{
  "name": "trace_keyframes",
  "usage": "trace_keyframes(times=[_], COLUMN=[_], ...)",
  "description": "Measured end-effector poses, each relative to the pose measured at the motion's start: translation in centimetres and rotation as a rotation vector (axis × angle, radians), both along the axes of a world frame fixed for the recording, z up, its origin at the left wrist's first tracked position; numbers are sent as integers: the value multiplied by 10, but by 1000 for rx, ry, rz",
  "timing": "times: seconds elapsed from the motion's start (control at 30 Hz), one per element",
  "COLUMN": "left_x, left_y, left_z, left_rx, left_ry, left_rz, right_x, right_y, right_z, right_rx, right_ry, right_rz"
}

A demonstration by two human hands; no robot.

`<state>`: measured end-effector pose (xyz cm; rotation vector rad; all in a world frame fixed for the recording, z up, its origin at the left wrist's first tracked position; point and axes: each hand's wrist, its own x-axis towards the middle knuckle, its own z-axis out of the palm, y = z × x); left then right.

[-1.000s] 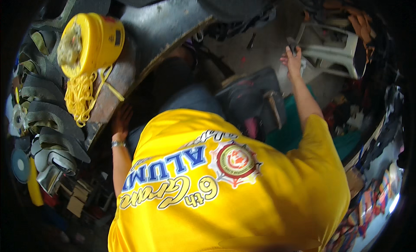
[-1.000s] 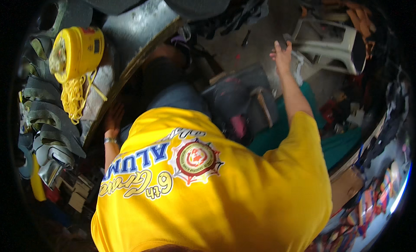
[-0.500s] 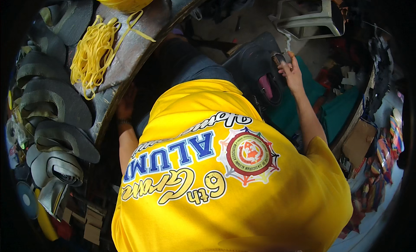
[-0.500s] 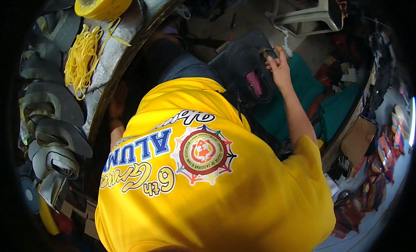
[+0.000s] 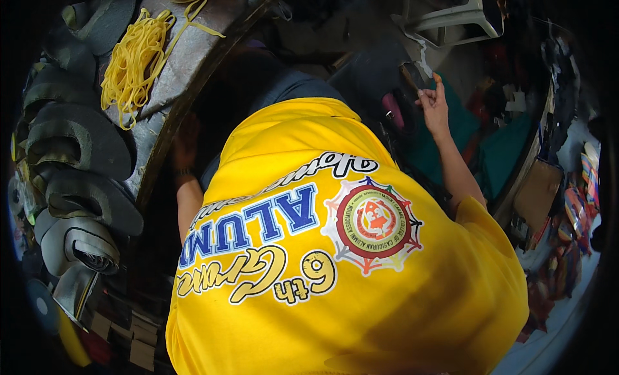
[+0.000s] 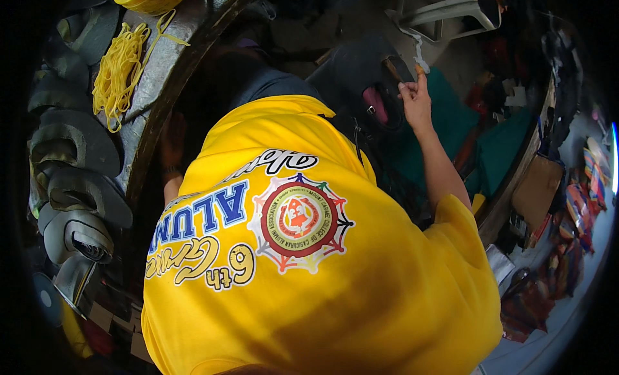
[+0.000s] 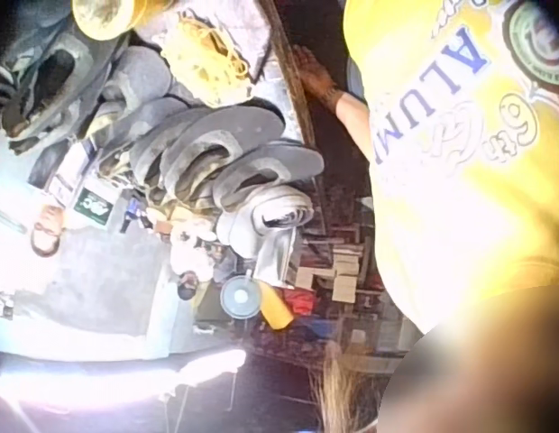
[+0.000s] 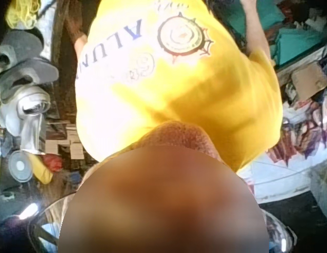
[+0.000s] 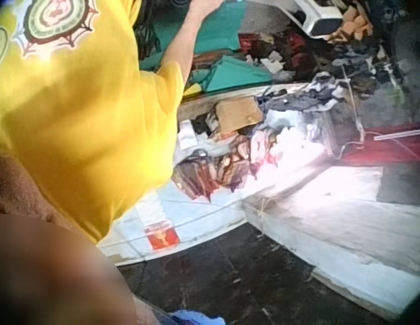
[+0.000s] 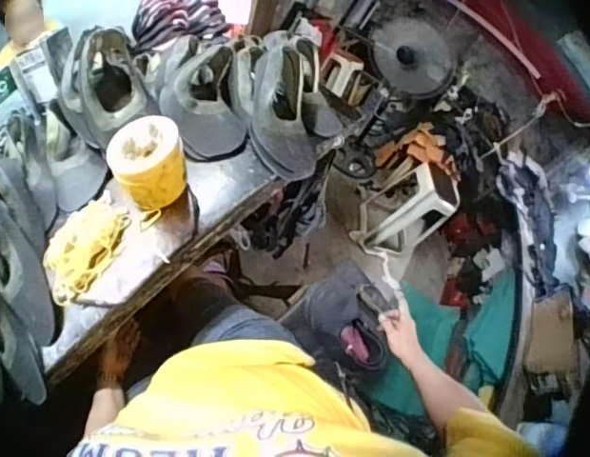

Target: The person pulls yellow rubber bands from a glass jar and places them on the workbench. They then open a yellow tub, scoop out a paste-like substance, and smear it onto the tub's lid. The person also handles a pair of scissors and a shoe last.

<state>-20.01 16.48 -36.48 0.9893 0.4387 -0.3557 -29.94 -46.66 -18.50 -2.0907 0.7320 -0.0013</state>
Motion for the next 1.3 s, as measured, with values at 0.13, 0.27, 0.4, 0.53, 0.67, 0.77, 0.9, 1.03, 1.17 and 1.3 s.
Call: trace_keyframes(times=[0.13, 0.27, 0.4, 0.53, 0.67, 0.77, 0.9, 1.03, 1.17, 1.3], left_x=[5, 3, -1, -3, -5, -6, -5, -3, -2, -1], left_y=[-6, -6, 2, 7, 9, 9, 9, 7, -2, -8], left_z=[14, 16, 7, -8, -16, -17, -16, -8, 10, 17], left_rx=[64, 32, -22, -57, -132, -149, -173, -148, -189, -188], left_ry=[4, 40, -2, -128, -100, -110, -3, -72, -30, 57], left_rz=[-72, -6, 19, -39, 32, 57, 146, 125, 174, 268], right_x=[-16, -23, -34, -52, -64, -76, -88, -88, -81, -79], right_y=[46, 62, 57, 46, 39, 36, 40, 42, 35, 36], right_z=[33, 30, 18, 9, -10, -26, -42, -42, -28, -22], right_rx=[151, 75, -269, -517, -674, -813, -819, -695, -541, -523], right_ry=[-54, -17, 99, 194, 171, 84, 150, 218, 218, 169], right_rz=[78, 52, 236, 511, 736, 685, 507, 468, 445, 472])
